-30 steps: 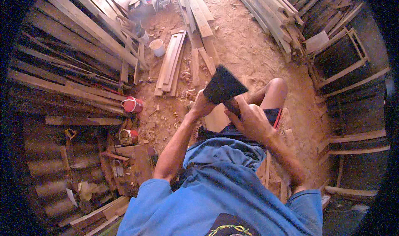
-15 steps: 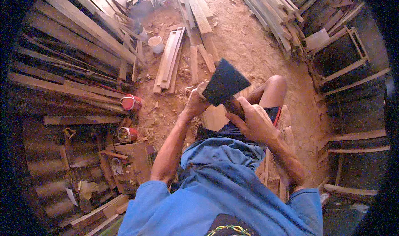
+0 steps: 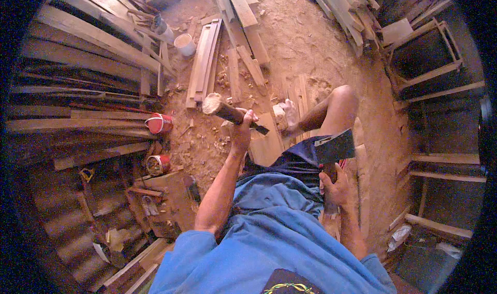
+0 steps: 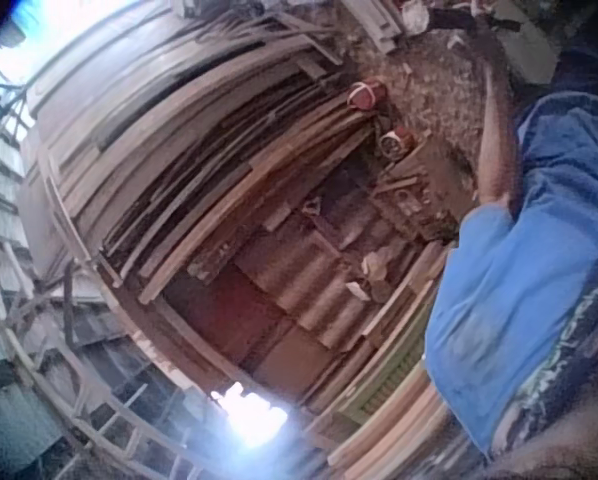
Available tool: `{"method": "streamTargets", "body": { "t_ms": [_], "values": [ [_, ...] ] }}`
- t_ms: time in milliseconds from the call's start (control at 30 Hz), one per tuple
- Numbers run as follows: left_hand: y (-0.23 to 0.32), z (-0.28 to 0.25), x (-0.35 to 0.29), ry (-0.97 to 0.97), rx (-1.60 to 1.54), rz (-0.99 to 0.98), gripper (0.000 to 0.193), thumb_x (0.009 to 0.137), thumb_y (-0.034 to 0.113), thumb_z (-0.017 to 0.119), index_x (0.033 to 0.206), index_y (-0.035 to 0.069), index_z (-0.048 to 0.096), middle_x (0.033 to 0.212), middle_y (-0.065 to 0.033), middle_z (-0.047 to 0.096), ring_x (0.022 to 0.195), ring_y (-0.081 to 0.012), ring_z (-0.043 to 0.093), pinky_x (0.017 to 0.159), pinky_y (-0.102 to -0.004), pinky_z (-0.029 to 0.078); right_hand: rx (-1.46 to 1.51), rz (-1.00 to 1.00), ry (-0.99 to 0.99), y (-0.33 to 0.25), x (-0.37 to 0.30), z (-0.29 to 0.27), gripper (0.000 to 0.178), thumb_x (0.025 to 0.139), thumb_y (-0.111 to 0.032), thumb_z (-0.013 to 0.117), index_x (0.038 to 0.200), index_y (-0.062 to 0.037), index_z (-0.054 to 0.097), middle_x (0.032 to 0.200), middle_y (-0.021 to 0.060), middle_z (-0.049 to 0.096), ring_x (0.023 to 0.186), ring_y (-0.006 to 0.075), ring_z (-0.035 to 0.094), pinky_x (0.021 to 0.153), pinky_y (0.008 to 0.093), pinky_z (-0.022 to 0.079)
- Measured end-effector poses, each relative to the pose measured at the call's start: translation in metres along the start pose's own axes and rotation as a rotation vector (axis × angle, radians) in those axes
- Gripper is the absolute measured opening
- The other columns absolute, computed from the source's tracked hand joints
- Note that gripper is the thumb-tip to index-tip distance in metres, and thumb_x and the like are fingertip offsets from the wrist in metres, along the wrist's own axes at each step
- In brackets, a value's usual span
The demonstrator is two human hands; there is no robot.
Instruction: The person uses a hand axe to shape a cylindrical wooden piece, striking it repeatedly to remove material. After shaping, the person uses an orbital sander to smooth the surface of a long wooden plank.
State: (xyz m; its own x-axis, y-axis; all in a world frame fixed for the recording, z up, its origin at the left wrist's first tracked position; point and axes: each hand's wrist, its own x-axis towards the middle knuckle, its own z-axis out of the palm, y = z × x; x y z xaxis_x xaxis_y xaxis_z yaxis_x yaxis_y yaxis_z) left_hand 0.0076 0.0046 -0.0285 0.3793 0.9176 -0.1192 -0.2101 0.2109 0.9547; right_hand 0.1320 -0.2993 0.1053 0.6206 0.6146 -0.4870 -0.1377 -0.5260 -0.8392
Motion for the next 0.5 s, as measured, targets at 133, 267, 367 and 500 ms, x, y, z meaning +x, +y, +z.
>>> {"method": "streamTargets", "body": {
  "t_ms": [133, 267, 367, 500],
  "values": [
    [0.008, -0.009, 0.009, 0.162, 0.46, 0.251, 0.014, 0.09, 0.014, 0.069, 0.088, 0.002, 0.062, 0.072, -0.0028, 0.065, 0.068, -0.0135, 0.064, 0.067, -0.034, 0.054, 0.079, 0.027, -0.026, 0.018, 0.015, 0.002, 0.027, 0.094, -0.025, 0.069, 0.101, -0.0022, 0.057, 0.063, 0.0028, 0.06, 0.05, 0.014, 0.057, 0.046, 0.0297, 0.049],
    [0.039, -0.022, 0.018, 0.212, 0.536, 0.26, 0.017, 0.088, 0.017, 0.071, 0.089, 0.002, 0.062, 0.072, -0.0018, 0.064, 0.067, -0.0126, 0.061, 0.065, -0.0321, 0.051, 0.138, 0.035, -0.07, 0.013, 0.026, 0.0, 0.023, 0.096, -0.022, 0.066, 0.103, -0.0027, 0.056, 0.063, 0.0034, 0.059, 0.049, 0.0143, 0.057, 0.046, 0.03, 0.049],
    [0.063, -0.016, 0.017, 0.082, 0.431, 0.114, 0.014, 0.091, 0.016, 0.068, 0.091, 0.003, 0.063, 0.077, -0.0029, 0.064, 0.068, -0.0143, 0.061, 0.064, -0.0317, 0.051, 0.163, 0.049, -0.098, 0.007, 0.031, -0.001, 0.019, 0.097, -0.019, 0.064, 0.104, -0.0029, 0.056, 0.063, 0.0041, 0.059, 0.049, 0.0147, 0.056, 0.045, 0.0306, 0.048],
    [0.069, 0.007, 0.019, -0.122, 0.32, 0.038, 0.009, 0.093, 0.012, 0.067, 0.093, 0.005, 0.061, 0.081, -0.0039, 0.065, 0.071, -0.0144, 0.062, 0.064, -0.0296, 0.051, 0.253, 0.068, -0.131, 0.004, 0.037, -0.001, 0.019, 0.097, -0.018, 0.062, 0.106, -0.0031, 0.055, 0.062, 0.0045, 0.059, 0.048, 0.0155, 0.056, 0.045, 0.0311, 0.048]
  ]
}}
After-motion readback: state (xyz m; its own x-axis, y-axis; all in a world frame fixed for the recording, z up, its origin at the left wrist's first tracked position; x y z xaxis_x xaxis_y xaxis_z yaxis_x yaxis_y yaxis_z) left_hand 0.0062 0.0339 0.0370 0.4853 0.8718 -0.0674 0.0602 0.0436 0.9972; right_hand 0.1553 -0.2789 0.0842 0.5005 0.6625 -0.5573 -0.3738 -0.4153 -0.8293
